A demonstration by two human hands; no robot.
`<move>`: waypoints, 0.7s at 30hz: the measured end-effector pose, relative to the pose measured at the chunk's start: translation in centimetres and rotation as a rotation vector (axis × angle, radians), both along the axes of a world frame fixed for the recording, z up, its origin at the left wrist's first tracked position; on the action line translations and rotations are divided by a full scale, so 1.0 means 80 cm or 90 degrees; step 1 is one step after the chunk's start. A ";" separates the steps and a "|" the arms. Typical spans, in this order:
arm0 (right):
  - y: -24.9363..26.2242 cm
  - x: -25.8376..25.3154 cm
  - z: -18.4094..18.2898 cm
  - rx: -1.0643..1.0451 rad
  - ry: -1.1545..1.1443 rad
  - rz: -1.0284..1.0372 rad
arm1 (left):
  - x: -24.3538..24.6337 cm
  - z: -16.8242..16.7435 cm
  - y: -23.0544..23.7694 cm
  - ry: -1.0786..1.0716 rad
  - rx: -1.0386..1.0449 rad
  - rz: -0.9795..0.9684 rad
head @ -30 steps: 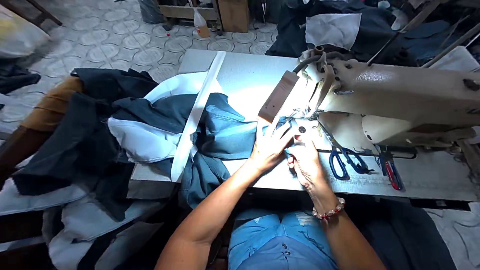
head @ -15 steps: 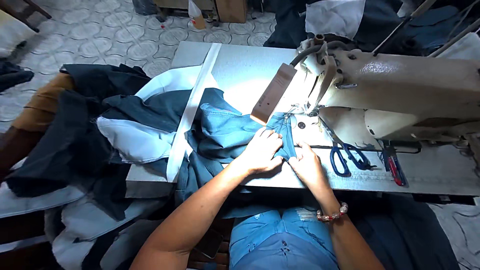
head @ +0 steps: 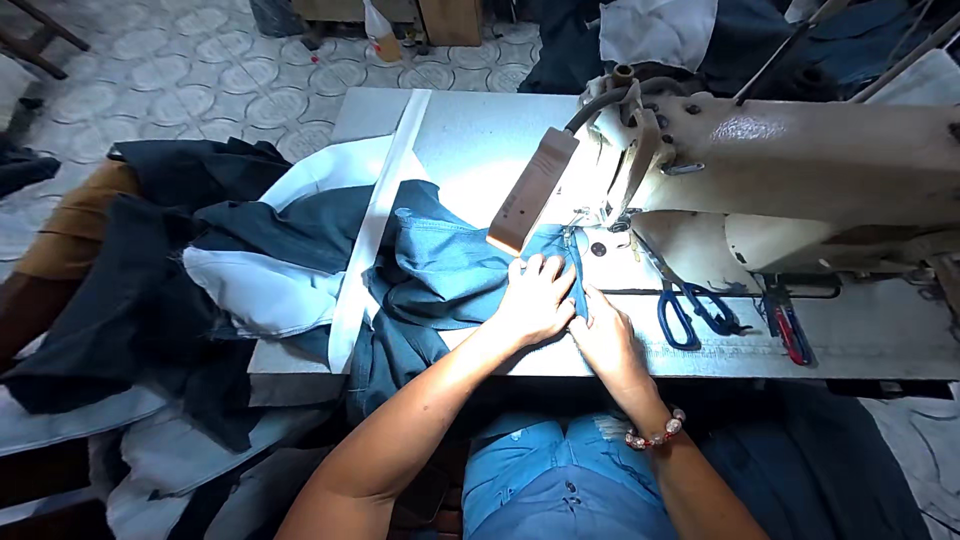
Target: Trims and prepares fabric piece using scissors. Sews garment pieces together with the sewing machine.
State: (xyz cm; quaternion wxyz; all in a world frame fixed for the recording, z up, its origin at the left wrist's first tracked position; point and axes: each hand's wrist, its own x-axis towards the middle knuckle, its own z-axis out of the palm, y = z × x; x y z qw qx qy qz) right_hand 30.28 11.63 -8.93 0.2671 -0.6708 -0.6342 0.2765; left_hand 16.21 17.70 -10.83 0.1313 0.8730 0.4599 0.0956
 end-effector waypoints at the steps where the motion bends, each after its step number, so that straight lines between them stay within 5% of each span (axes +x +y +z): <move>1: -0.001 -0.002 0.000 0.006 -0.011 0.012 | -0.005 -0.002 -0.001 -0.001 0.003 -0.014; 9: -0.007 -0.031 0.019 -0.116 -0.193 0.041 | -0.028 -0.002 -0.017 -0.012 -0.042 -0.060; 21: 0.012 -0.014 0.036 -0.245 -0.157 0.123 | -0.033 -0.002 -0.032 -0.083 -0.069 -0.048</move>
